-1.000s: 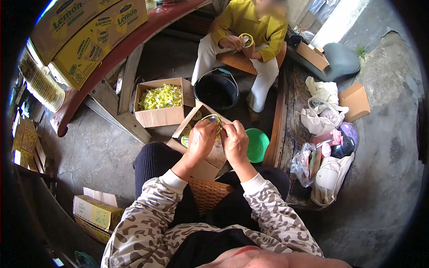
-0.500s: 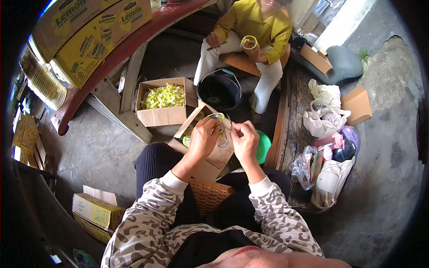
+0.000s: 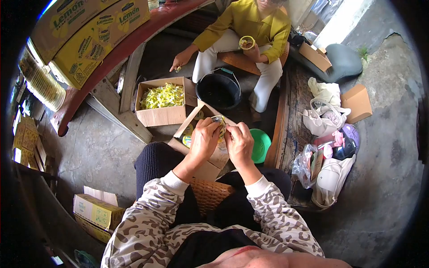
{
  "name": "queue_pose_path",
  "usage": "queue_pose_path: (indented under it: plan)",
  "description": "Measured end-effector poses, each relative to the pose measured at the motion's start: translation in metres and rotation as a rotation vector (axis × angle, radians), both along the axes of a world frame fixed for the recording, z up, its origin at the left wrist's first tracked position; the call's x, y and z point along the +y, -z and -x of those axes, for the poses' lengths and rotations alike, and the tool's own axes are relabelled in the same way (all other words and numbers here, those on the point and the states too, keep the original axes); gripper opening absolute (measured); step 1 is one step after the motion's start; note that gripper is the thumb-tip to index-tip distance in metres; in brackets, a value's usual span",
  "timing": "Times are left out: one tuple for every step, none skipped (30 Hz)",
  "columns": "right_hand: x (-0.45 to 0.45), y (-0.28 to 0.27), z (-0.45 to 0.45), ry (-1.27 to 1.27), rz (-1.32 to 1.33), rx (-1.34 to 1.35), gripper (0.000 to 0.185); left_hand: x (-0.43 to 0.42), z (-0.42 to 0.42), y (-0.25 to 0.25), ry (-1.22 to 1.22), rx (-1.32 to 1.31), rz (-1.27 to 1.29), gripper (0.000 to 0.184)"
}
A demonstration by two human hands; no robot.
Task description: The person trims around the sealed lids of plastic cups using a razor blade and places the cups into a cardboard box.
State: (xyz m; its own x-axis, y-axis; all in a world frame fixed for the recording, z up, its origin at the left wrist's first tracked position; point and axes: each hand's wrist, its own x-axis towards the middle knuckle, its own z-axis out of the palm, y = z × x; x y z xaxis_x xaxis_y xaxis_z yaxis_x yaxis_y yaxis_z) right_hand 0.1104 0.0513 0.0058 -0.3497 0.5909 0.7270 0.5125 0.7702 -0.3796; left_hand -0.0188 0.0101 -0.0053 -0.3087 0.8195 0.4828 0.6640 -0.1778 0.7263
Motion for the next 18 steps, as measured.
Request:
queue_pose_path:
  plan:
    - [0.0, 0.002, 0.0, 0.002, 0.0, -0.001, 0.019, -0.001, -0.001, 0.001, 0.01, 0.008, 0.017, 0.011]
    - [0.002, 0.004, 0.001, 0.009, 0.018, 0.002, 0.018, -0.002, -0.002, 0.001, 0.012, 0.007, 0.017, 0.011]
    - [0.004, 0.006, 0.001, 0.016, 0.037, 0.005, 0.016, -0.003, -0.003, 0.001, 0.034, 0.024, 0.002, 0.012]
    - [0.008, 0.01, 0.0, 0.018, 0.035, 0.005, 0.016, -0.004, -0.004, 0.001, 0.056, 0.041, -0.013, 0.013]
    - [0.015, 0.015, -0.002, 0.035, 0.15, 0.041, 0.014, -0.005, -0.006, 0.001, 0.058, 0.041, -0.015, 0.013]
    - [0.02, 0.017, -0.003, 0.052, 0.265, 0.078, 0.012, -0.006, -0.009, 0.0, 0.07, 0.056, -0.008, 0.015]
    - [0.024, 0.02, -0.003, 0.044, 0.329, 0.148, 0.009, -0.006, -0.009, 0.0, 0.082, 0.07, -0.002, 0.018]
    - [0.025, 0.023, -0.005, 0.044, 0.327, 0.148, 0.009, -0.005, -0.008, 0.002, 0.082, 0.07, -0.003, 0.018]
    - [0.024, 0.022, -0.005, 0.028, 0.359, 0.181, 0.009, -0.003, -0.007, 0.004, 0.075, 0.033, -0.011, 0.018]
    - [0.022, 0.02, -0.006, 0.01, 0.391, 0.213, 0.01, -0.001, -0.005, 0.006, 0.066, -0.004, -0.018, 0.018]
    - [0.02, 0.018, -0.007, 0.002, 0.372, 0.201, 0.011, 0.0, -0.003, 0.007, 0.06, -0.006, -0.018, 0.018]
    - [0.018, 0.016, -0.007, -0.002, 0.373, 0.199, 0.011, 0.001, 0.0, 0.007, 0.04, -0.032, -0.002, 0.017]
    - [0.015, 0.015, -0.006, -0.027, 0.315, 0.184, 0.012, 0.002, 0.002, 0.007, 0.022, -0.057, 0.015, 0.016]
    - [0.014, 0.014, -0.006, -0.05, 0.258, 0.169, 0.013, 0.002, 0.003, 0.006, 0.02, -0.056, 0.017, 0.016]
    - [0.012, 0.015, -0.006, -0.059, 0.233, 0.135, 0.014, 0.001, 0.004, 0.005, 0.011, -0.052, 0.033, 0.016]
    - [0.01, 0.014, -0.004, -0.06, 0.235, 0.136, 0.014, 0.001, 0.005, 0.003, 0.002, -0.048, 0.049, 0.016]
    - [0.008, 0.012, -0.003, -0.058, 0.203, 0.112, 0.014, 0.0, 0.006, 0.003, 0.001, -0.046, 0.051, 0.016]
    - [0.007, 0.01, -0.002, -0.057, 0.17, 0.088, 0.014, 0.0, 0.006, 0.002, -0.009, -0.045, 0.054, 0.015]
